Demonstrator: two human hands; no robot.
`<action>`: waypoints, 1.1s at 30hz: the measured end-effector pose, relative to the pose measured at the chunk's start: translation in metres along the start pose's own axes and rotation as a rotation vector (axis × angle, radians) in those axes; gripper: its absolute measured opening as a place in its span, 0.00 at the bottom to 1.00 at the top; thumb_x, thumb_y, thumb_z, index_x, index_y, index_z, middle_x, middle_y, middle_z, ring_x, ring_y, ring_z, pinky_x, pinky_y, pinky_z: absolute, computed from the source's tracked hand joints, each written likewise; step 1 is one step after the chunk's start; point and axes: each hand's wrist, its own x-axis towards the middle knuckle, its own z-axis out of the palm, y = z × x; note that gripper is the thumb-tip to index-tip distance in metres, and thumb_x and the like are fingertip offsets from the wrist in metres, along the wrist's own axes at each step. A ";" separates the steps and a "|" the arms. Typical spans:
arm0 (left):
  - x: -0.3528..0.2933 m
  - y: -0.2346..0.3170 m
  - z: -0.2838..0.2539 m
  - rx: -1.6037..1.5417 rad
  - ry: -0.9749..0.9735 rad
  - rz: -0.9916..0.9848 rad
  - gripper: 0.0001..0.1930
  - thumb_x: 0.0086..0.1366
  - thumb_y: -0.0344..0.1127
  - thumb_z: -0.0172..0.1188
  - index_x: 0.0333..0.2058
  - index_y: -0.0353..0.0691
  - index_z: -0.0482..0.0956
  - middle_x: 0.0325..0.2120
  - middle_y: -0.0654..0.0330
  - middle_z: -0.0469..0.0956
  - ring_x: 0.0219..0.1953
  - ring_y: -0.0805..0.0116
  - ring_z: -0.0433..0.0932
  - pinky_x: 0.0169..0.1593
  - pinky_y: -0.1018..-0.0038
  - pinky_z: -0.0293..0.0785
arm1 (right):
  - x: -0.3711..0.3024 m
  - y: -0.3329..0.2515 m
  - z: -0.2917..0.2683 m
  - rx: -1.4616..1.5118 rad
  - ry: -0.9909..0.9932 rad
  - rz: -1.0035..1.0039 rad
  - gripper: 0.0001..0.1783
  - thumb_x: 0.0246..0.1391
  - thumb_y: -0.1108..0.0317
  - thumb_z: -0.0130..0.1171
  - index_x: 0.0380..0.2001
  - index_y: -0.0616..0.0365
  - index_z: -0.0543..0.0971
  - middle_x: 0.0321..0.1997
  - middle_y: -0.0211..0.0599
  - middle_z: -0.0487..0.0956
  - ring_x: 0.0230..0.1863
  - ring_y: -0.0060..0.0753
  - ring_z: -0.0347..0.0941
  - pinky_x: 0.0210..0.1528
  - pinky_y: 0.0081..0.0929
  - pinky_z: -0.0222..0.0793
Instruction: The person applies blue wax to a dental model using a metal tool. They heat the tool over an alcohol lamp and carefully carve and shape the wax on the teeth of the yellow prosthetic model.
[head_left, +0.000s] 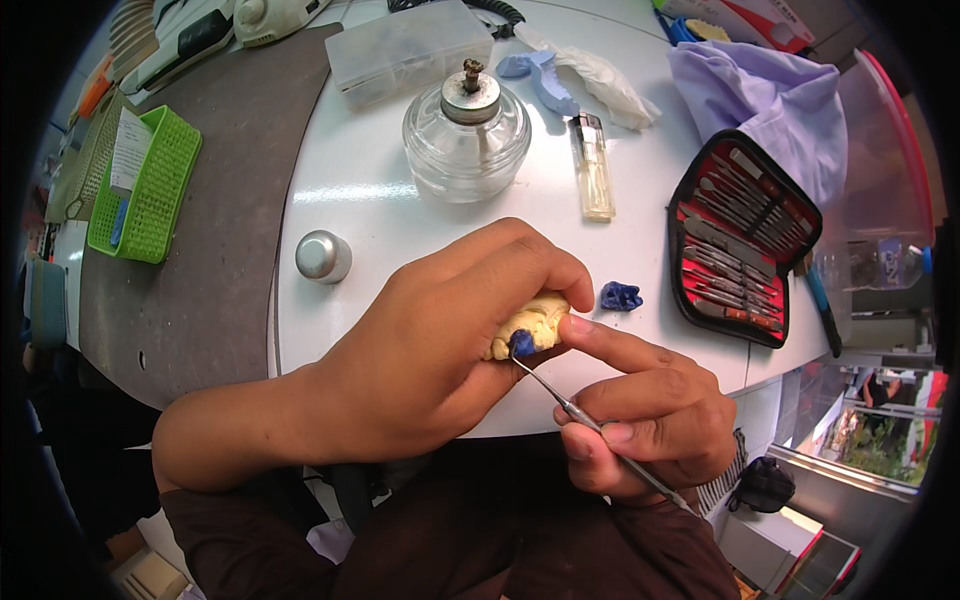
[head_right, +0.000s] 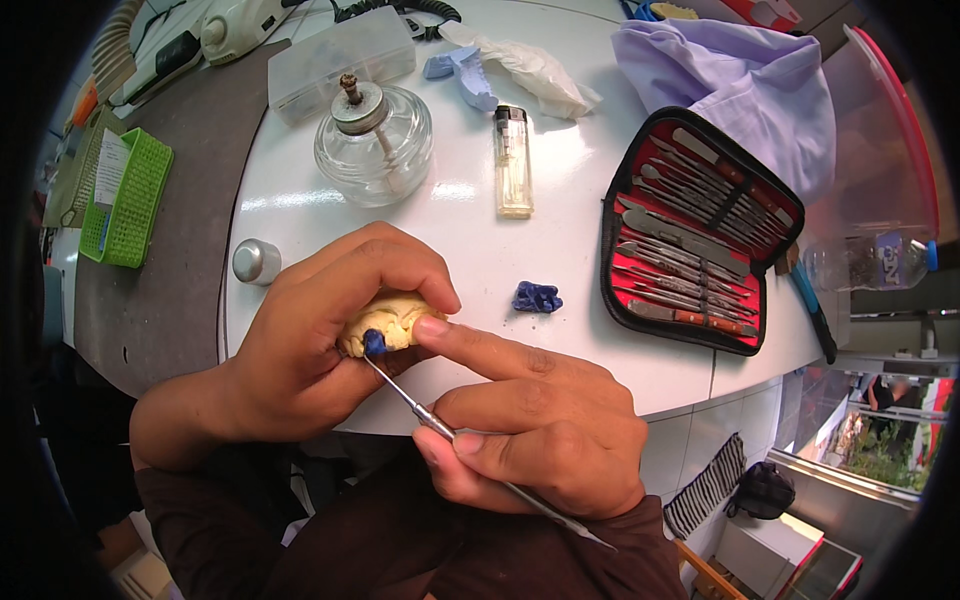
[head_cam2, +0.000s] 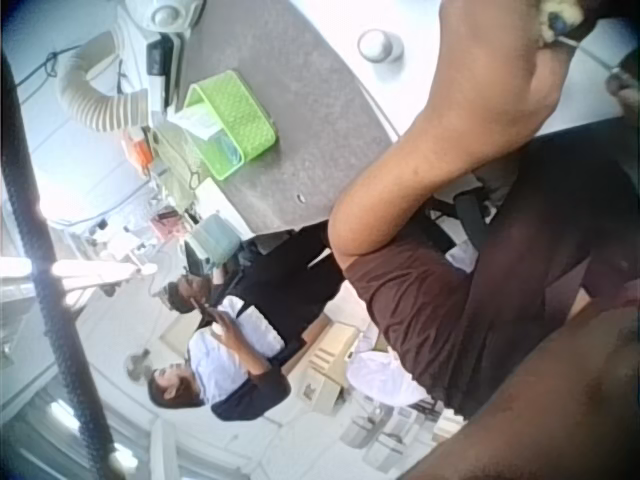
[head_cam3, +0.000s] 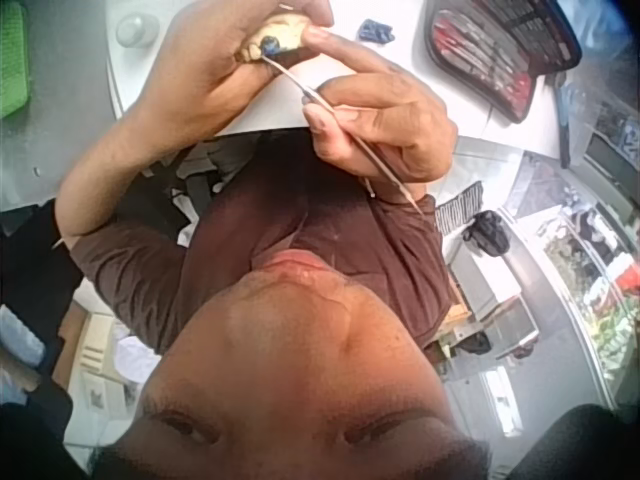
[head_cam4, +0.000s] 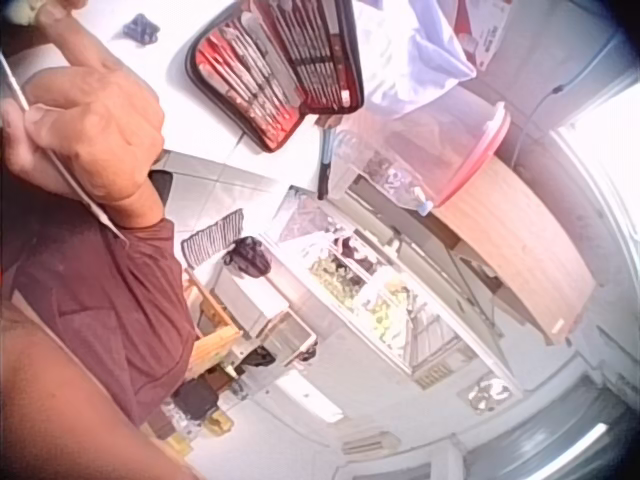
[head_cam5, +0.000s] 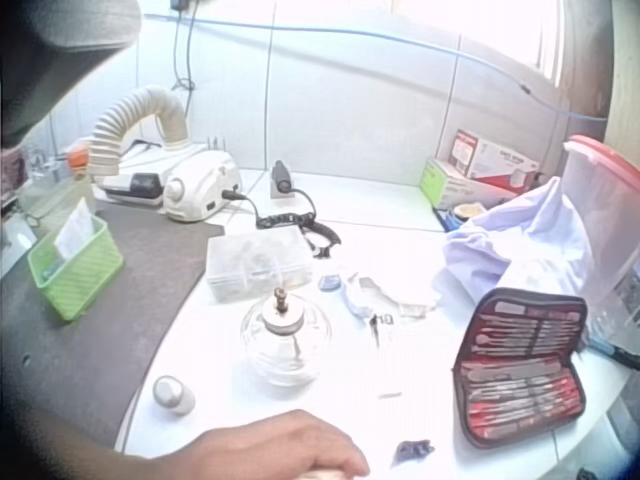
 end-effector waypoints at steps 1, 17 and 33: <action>0.000 0.000 0.000 -0.002 0.001 0.002 0.15 0.57 0.21 0.61 0.44 0.35 0.75 0.40 0.55 0.76 0.41 0.62 0.77 0.45 0.71 0.73 | 0.000 0.000 0.000 -0.001 0.002 0.002 0.23 0.39 0.82 0.76 0.30 0.51 0.70 0.29 0.35 0.83 0.48 0.57 0.83 0.36 0.31 0.82; 0.000 -0.001 0.001 0.047 0.016 0.029 0.16 0.56 0.19 0.61 0.44 0.35 0.75 0.39 0.54 0.77 0.41 0.60 0.77 0.44 0.70 0.74 | 0.000 0.001 0.000 0.048 0.003 -0.001 0.22 0.40 0.82 0.75 0.30 0.53 0.70 0.29 0.37 0.83 0.47 0.59 0.83 0.37 0.34 0.83; 0.000 0.001 0.002 0.101 0.034 0.064 0.17 0.55 0.18 0.61 0.44 0.36 0.75 0.39 0.53 0.77 0.41 0.60 0.78 0.43 0.70 0.75 | -0.001 0.002 0.001 0.071 0.031 0.006 0.22 0.41 0.82 0.74 0.28 0.53 0.69 0.29 0.36 0.82 0.46 0.58 0.83 0.35 0.34 0.83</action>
